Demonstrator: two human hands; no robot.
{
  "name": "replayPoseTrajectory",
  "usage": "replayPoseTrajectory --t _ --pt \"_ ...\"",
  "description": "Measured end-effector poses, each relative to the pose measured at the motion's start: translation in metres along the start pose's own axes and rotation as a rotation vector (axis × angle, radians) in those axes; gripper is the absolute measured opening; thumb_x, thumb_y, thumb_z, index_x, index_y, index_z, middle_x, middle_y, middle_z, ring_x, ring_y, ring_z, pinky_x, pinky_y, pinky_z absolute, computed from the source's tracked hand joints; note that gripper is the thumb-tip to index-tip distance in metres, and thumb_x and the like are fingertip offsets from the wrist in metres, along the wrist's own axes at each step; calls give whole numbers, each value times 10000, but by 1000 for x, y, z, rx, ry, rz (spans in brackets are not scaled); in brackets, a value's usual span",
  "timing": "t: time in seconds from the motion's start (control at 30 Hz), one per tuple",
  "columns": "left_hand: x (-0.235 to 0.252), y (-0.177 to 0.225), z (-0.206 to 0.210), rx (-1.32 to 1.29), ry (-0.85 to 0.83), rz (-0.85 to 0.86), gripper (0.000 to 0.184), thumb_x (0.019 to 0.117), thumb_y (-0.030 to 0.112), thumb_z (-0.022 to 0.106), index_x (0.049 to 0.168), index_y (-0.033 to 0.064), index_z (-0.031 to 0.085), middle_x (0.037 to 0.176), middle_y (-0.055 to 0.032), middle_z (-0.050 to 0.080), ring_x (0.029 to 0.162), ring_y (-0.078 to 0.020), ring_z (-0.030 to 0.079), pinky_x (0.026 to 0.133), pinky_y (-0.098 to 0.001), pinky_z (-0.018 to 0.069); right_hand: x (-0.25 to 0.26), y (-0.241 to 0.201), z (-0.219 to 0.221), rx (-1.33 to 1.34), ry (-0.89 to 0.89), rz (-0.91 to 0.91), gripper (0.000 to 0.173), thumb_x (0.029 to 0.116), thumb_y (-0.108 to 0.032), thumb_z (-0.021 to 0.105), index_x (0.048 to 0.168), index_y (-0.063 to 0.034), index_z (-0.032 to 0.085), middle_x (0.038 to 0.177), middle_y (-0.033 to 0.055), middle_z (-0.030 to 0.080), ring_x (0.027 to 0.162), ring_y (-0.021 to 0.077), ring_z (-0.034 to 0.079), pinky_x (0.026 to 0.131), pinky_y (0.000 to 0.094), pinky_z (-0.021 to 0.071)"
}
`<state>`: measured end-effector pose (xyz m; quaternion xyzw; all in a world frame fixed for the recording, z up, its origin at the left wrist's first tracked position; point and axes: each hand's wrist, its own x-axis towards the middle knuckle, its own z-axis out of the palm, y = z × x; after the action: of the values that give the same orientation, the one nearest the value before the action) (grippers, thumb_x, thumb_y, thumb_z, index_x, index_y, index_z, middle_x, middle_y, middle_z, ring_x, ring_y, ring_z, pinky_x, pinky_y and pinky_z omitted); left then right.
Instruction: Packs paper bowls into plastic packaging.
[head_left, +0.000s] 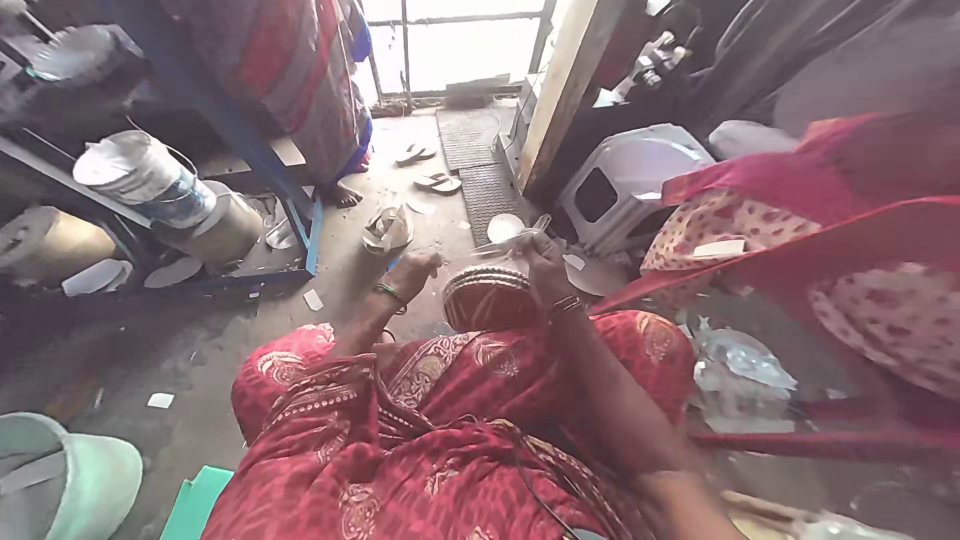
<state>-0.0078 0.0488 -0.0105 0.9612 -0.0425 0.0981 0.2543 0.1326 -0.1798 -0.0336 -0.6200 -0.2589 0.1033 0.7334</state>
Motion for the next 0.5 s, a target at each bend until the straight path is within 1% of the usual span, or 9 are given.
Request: replayPoseTrajectory --t 0.03,0.1,0.2,0.3,0.33,0.37,0.4,0.43,0.5 --pt "1 2 -1 10 3 10 189 1007 -55 512 1037 -82 697 946 -223 715 851 -372 720 838 -511 576 2 1 -3 28 53 38 227 1060 -36 413 1030 -16 637 926 6 710 860 70 665 837 292 569" --pt "4 10 -4 98 -11 -6 216 1036 32 518 1122 -21 708 974 -198 722 867 -361 725 818 -529 584 4 0 -9 39 159 136 200 1057 -20 421 1124 19 606 973 39 681 898 84 658 864 303 565" --pt "5 22 -8 211 -19 -11 193 1017 14 540 1119 11 703 1004 -196 715 883 -377 722 791 -545 585 2 8 -12 3 248 212 184 1048 -39 471 1161 26 600 1004 65 671 920 97 651 869 317 560" --pt "9 16 -6 130 -40 -111 256 987 -82 505 1176 -21 666 1173 -237 676 1009 -409 702 888 -563 565 -7 3 -10 -147 163 268 226 1083 -152 461 1215 -38 605 1046 48 646 922 86 603 845 328 525" --pt "11 12 -3 84 -5 -127 262 973 -102 497 1167 -39 663 1188 -252 662 1044 -415 688 925 -555 554 -7 0 -8 -151 155 285 228 1085 -151 456 1221 -38 601 1042 51 649 913 95 599 835 336 519" --pt "12 10 -1 42 43 -136 260 963 -110 489 1152 -63 662 1177 -265 655 1071 -415 670 964 -537 536 -6 0 -6 -118 163 299 238 1084 -141 451 1239 -33 596 1025 53 671 890 103 613 814 338 527" --pt "13 11 2 1 97 -147 242 980 -95 475 1139 -89 658 1152 -278 658 1083 -416 662 991 -525 520 -5 1 -2 -57 180 316 237 1083 -131 445 1247 -30 583 983 53 681 838 113 621 757 330 528" --pt "14 13 5 -44 138 -173 241 1002 -77 454 1142 -107 647 1138 -288 661 1087 -416 661 1003 -518 512 -4 1 1 33 192 340 231 1085 -121 438 1257 -32 564 966 56 687 823 125 640 734 326 539" --pt "15 12 10 -143 165 -242 281 1039 -36 403 1210 -121 608 1148 -289 662 1070 -398 665 991 -512 511 -6 0 8 241 209 391 207 1083 -101 450 1256 -31 538 1010 68 698 876 144 676 774 326 569"
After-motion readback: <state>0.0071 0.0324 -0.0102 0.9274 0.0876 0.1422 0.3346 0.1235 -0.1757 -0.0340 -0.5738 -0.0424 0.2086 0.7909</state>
